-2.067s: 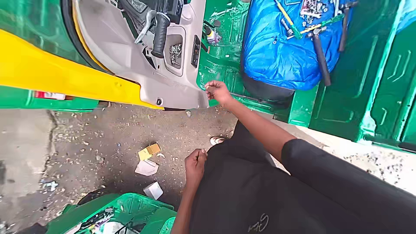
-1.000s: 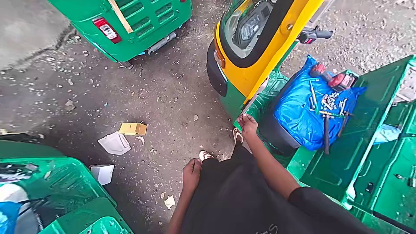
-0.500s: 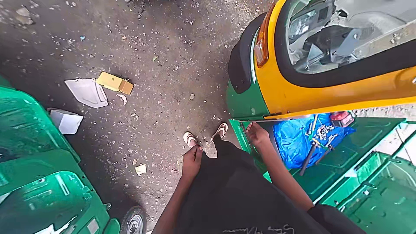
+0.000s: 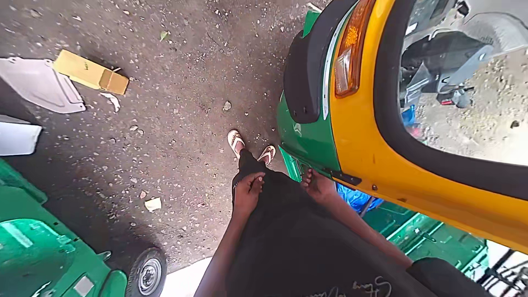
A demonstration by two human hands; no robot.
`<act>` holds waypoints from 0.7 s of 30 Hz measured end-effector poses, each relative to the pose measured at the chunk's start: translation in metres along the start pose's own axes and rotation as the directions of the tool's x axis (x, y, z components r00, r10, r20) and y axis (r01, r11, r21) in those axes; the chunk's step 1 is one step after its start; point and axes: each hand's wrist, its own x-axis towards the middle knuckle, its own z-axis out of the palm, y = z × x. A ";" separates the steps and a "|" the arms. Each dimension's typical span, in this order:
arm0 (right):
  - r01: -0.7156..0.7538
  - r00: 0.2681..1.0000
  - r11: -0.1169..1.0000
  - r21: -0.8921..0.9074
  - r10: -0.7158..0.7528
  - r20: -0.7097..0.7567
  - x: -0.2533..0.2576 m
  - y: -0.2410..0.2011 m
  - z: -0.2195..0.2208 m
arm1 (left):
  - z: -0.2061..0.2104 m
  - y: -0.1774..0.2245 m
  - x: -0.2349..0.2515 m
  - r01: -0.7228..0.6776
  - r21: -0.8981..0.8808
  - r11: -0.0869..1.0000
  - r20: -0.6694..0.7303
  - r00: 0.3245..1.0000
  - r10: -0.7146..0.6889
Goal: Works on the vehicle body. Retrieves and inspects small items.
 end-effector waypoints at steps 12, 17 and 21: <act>-0.146 0.984 0.988 0.049 0.140 0.113 -0.008 -0.009 0.001 | 0.028 0.072 0.093 0.229 -0.172 0.958 0.434 0.891 -0.135; -0.121 0.842 0.989 0.090 0.054 0.537 0.020 0.000 -0.039 | 0.055 0.078 0.124 0.343 0.019 0.939 0.525 0.796 -0.301; -0.050 0.895 0.998 0.046 0.024 0.446 -0.003 -0.013 -0.015 | 0.076 0.088 0.142 0.278 0.271 0.922 0.576 0.720 -0.387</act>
